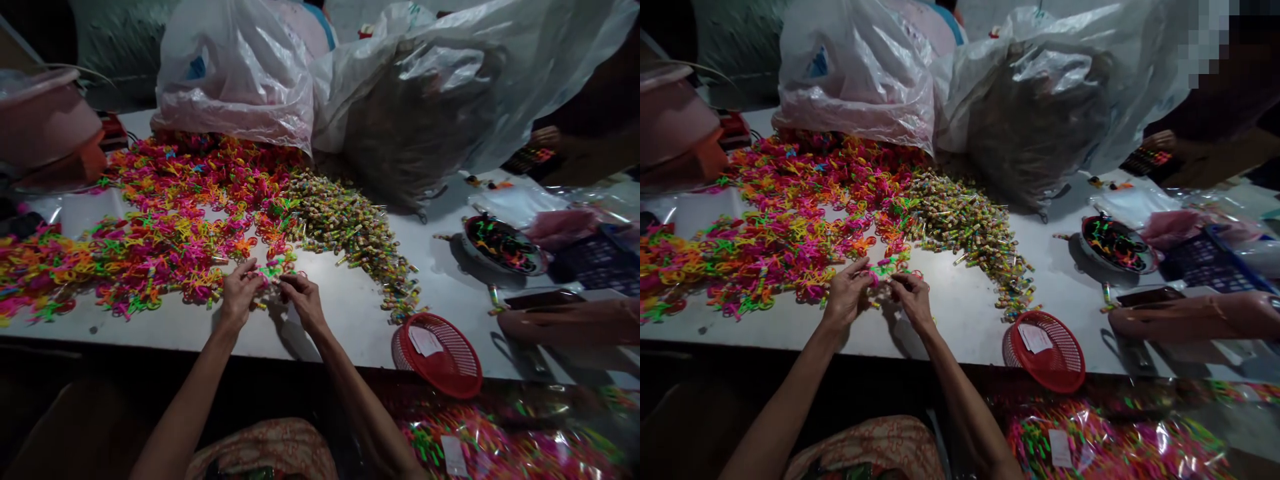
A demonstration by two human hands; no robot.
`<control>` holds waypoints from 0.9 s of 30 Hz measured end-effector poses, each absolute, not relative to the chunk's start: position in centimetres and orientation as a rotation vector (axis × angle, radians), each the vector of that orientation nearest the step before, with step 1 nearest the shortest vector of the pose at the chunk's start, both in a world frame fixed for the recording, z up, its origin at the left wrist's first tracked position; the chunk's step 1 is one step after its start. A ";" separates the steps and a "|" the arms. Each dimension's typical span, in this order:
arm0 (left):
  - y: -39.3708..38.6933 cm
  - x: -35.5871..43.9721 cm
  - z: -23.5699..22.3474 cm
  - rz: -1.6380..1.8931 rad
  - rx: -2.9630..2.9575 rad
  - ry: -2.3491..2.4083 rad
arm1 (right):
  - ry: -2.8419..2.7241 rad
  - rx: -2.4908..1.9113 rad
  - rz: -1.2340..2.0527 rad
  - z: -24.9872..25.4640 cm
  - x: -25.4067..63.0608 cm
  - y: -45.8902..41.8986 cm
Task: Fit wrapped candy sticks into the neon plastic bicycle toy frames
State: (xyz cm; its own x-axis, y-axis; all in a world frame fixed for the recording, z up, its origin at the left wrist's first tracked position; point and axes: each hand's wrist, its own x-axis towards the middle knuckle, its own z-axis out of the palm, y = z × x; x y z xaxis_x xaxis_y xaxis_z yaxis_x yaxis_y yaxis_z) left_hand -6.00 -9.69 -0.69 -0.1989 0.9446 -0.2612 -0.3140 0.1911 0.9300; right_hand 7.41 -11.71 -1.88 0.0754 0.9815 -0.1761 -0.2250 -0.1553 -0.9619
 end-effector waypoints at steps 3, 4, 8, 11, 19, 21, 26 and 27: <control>-11.0 -6.1 0.2 1.153 0.600 1.110 | -0.815 -1.187 1.355 -1.9 7.3 -11.5; -11.3 -6.1 0.4 1.138 0.581 1.090 | -0.825 -1.181 1.363 -1.8 7.4 -11.5; -11.5 -6.1 0.2 1.250 0.514 1.123 | -0.909 -1.168 1.386 -1.7 7.8 -12.0; -11.5 -6.1 -0.3 1.315 0.470 1.114 | -0.855 -1.178 1.418 -1.8 7.9 -12.2; -11.8 -6.0 -0.8 1.127 0.388 1.034 | -0.675 -1.164 1.486 -2.2 7.9 -12.4; -11.8 -6.0 -0.7 1.123 0.378 1.017 | -0.686 -1.156 1.518 -2.1 8.1 -12.5; -11.7 -6.0 -0.7 1.126 0.409 1.000 | -0.644 -1.121 1.592 -2.3 8.6 -12.6; -11.8 -6.0 -0.8 1.127 0.412 0.999 | -0.629 -1.107 1.608 -2.3 8.6 -12.7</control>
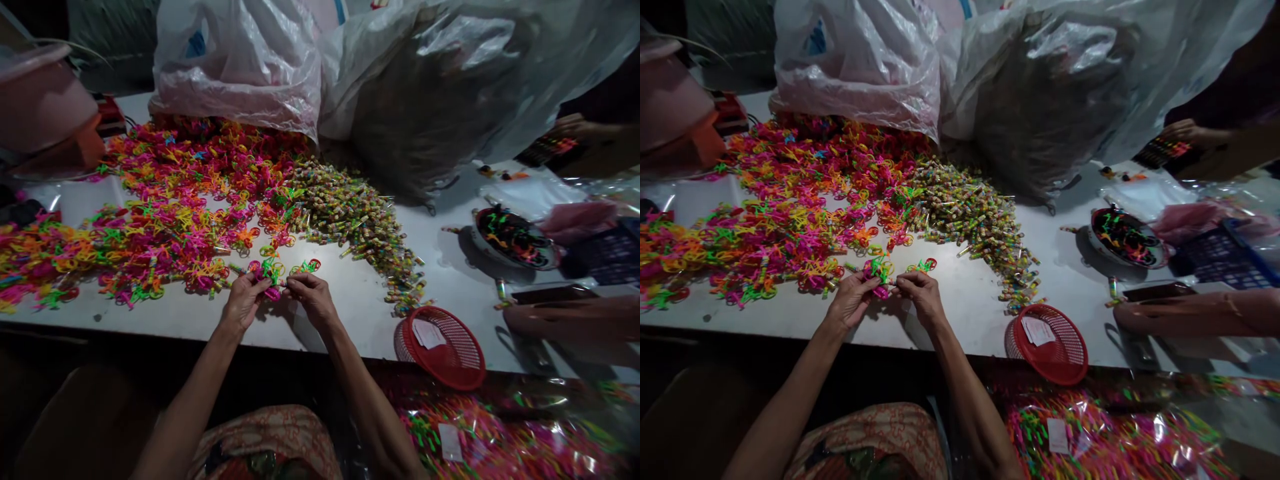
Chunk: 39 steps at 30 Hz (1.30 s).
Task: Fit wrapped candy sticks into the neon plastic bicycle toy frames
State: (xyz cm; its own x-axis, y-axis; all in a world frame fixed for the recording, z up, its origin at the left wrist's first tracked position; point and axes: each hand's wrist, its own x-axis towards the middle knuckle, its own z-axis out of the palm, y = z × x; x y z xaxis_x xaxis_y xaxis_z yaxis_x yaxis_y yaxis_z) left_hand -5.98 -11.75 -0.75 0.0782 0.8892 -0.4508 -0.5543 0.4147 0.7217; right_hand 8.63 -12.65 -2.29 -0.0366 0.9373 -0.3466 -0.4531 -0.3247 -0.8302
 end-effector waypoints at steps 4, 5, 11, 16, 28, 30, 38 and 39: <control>-12.1 -5.8 -0.9 1.140 0.431 0.994 | -0.577 -1.069 1.672 -2.1 8.7 -12.8; -12.2 -5.8 -0.9 1.141 0.437 0.987 | -0.578 -1.061 1.673 -2.0 8.7 -12.8; -12.7 -5.5 -1.0 1.222 0.488 1.038 | -0.770 -1.101 1.490 -0.9 8.3 -13.4; -13.1 -5.0 -1.9 1.393 0.593 1.193 | -0.836 -1.209 1.243 -0.7 7.0 -14.1; -11.3 -8.3 1.0 1.131 0.503 1.056 | -1.070 -1.140 1.425 -0.4 7.7 -12.9; -11.1 -8.2 0.8 1.181 0.473 1.045 | -0.995 -1.197 1.388 -0.5 7.3 -12.9; -12.5 -8.6 -0.1 1.184 0.393 1.009 | -0.817 -1.255 1.236 -0.5 6.1 -13.7; -12.5 -8.7 0.1 1.171 0.412 1.004 | -0.826 -1.248 1.250 -0.3 6.2 -13.7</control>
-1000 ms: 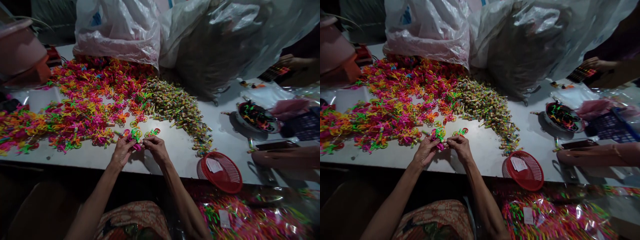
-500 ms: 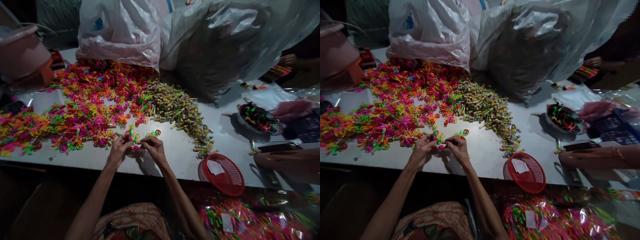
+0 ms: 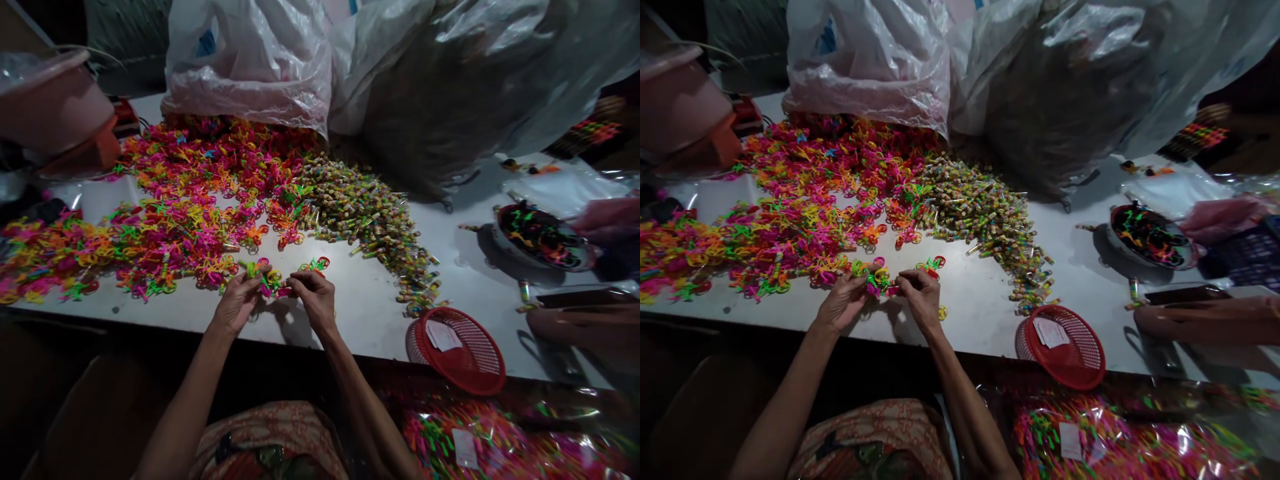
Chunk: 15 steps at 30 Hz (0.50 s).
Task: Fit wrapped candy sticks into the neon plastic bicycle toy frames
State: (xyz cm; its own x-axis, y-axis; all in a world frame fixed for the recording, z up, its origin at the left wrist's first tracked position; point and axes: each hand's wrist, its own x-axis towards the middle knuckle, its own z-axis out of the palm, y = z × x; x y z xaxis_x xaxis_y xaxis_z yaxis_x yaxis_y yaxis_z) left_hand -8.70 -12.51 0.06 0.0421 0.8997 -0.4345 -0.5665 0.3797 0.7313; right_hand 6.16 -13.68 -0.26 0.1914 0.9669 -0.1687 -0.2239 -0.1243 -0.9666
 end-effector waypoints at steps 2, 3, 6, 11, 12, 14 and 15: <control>-12.4 -8.8 0.3 1.155 0.439 0.998 | -0.864 -1.220 1.279 0.2 6.3 -13.4; -12.3 -8.8 0.4 1.155 0.432 0.997 | -0.881 -1.199 1.299 0.5 6.4 -13.3; -12.2 -8.6 0.5 1.176 0.317 1.000 | -0.875 -1.139 1.366 1.0 6.3 -12.9; -12.4 -8.9 0.1 1.206 0.243 0.973 | -0.899 -1.151 1.372 0.9 5.9 -12.7; -12.4 -9.1 0.0 1.208 0.264 0.955 | -0.899 -1.150 1.383 0.8 6.0 -12.6; -12.5 -9.4 0.0 1.206 0.293 0.924 | -0.849 -1.136 1.441 0.4 6.2 -12.2; -12.5 -9.5 -0.1 1.203 0.299 0.919 | -0.804 -1.129 1.483 0.1 6.3 -12.0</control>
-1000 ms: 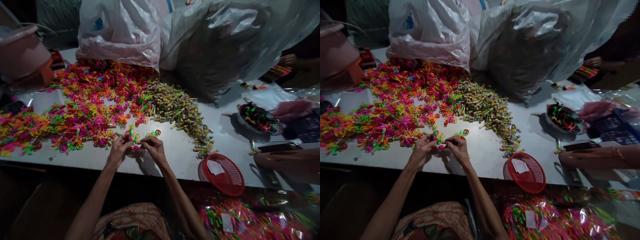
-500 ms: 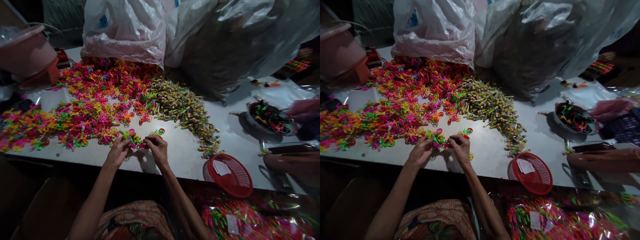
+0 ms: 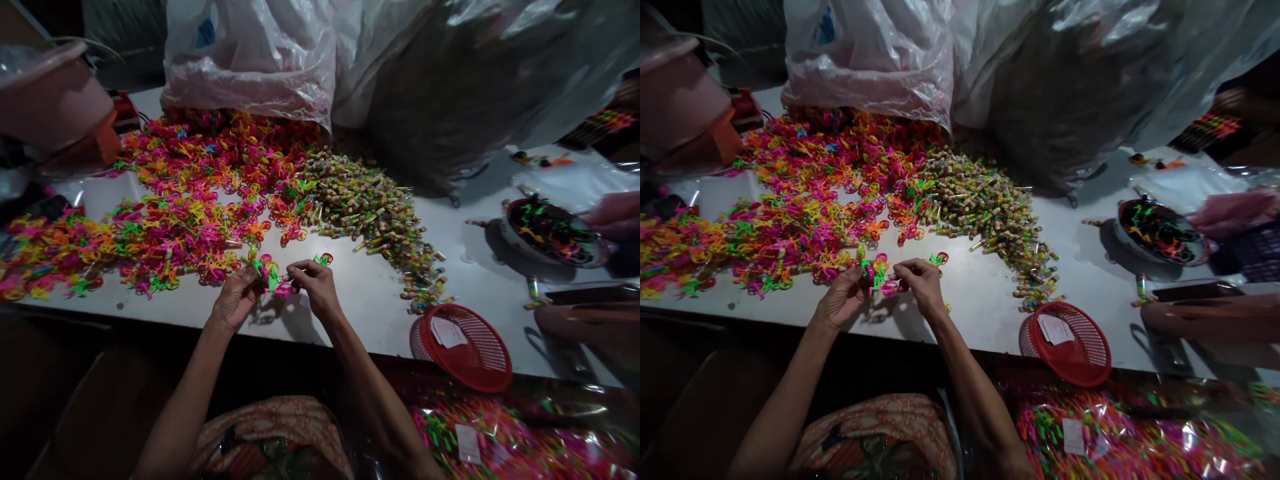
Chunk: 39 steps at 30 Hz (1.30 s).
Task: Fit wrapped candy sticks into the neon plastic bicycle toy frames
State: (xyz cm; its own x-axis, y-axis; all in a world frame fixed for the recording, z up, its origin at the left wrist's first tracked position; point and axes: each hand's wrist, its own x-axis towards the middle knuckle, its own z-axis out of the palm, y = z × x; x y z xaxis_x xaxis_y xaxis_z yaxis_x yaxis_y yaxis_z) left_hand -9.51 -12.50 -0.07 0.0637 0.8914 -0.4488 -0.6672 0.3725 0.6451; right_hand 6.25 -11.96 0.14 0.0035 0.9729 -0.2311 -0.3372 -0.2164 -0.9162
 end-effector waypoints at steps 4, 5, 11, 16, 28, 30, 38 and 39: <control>-12.6 -9.3 -0.1 1.251 0.306 0.948 | -0.622 -1.108 1.620 -1.2 6.3 -11.6; -12.6 -9.1 0.0 1.273 0.311 0.953 | -0.589 -1.101 1.633 -1.5 6.2 -11.7; -12.9 -8.2 1.0 1.207 0.231 0.950 | -0.480 -0.986 1.776 -2.4 6.1 -12.5; -13.4 -8.2 1.8 1.158 0.229 1.011 | -0.556 -0.967 1.835 -2.7 6.8 -11.9; -13.5 -8.3 2.1 1.154 0.358 1.042 | -0.659 -1.003 1.728 -2.5 6.9 -12.2; -13.6 -8.4 2.1 1.120 0.388 1.048 | -0.676 -1.015 1.722 -2.3 7.0 -11.9; -13.6 -8.2 1.7 1.209 0.348 1.004 | -0.708 -0.969 1.886 -1.8 6.9 -10.8; -13.6 -8.2 1.7 1.223 0.346 1.025 | -0.704 -0.976 1.851 -1.7 6.9 -10.8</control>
